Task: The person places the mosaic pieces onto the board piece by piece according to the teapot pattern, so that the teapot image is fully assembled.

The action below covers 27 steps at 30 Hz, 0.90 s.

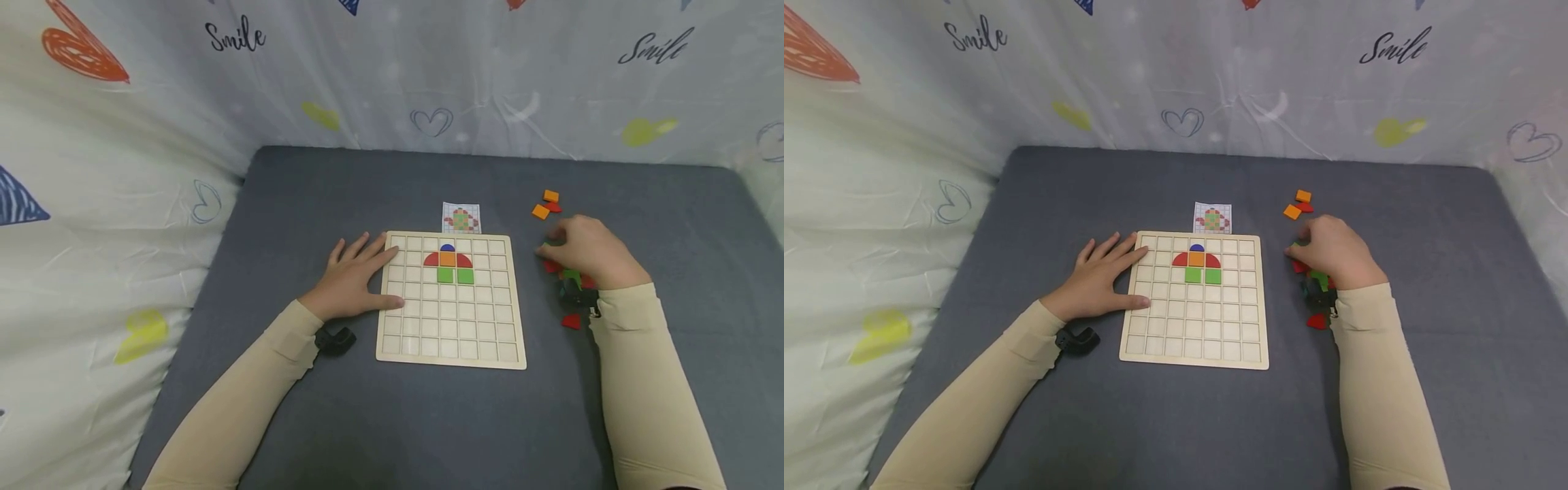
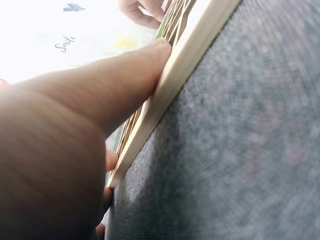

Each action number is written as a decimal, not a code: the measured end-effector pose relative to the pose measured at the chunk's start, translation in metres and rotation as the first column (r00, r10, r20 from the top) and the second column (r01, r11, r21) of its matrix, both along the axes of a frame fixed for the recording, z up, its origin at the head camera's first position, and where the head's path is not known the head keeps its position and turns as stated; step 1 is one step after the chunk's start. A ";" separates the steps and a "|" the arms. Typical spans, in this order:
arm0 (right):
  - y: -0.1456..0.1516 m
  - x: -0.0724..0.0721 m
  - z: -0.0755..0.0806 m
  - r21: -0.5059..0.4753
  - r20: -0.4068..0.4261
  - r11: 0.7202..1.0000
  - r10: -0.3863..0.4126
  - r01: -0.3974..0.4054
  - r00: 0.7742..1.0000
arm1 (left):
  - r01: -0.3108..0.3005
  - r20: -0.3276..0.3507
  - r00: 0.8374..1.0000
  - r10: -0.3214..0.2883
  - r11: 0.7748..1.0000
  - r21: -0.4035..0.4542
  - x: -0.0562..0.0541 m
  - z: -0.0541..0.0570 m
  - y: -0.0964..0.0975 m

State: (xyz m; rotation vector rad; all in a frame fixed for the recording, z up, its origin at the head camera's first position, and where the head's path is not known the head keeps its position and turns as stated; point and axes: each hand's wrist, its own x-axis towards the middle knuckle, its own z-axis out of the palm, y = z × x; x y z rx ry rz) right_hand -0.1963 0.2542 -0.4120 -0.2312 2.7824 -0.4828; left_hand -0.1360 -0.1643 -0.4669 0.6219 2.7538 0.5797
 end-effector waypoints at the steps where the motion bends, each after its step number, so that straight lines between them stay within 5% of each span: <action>1: 0.000 0.000 0.000 -0.002 0.005 1.000 -0.007 0.007 1.000 | -0.003 0.001 1.000 0.003 1.000 -0.003 0.000 0.000 0.000; 11: -0.011 -0.002 0.000 -0.036 0.026 0.999 0.002 -0.001 1.000 | -0.028 -0.001 1.000 0.028 1.000 -0.014 0.004 0.001 -0.005; 20: -0.026 -0.006 -0.008 -0.153 -0.139 0.984 0.065 -0.087 0.988 | -0.035 -0.006 0.999 0.035 0.999 -0.012 0.007 0.002 -0.010; 27: -0.037 0.004 -0.005 -0.250 -0.233 0.967 -0.008 -0.052 0.972 | 0.004 0.003 1.000 -0.004 1.000 0.003 0.004 0.004 -0.004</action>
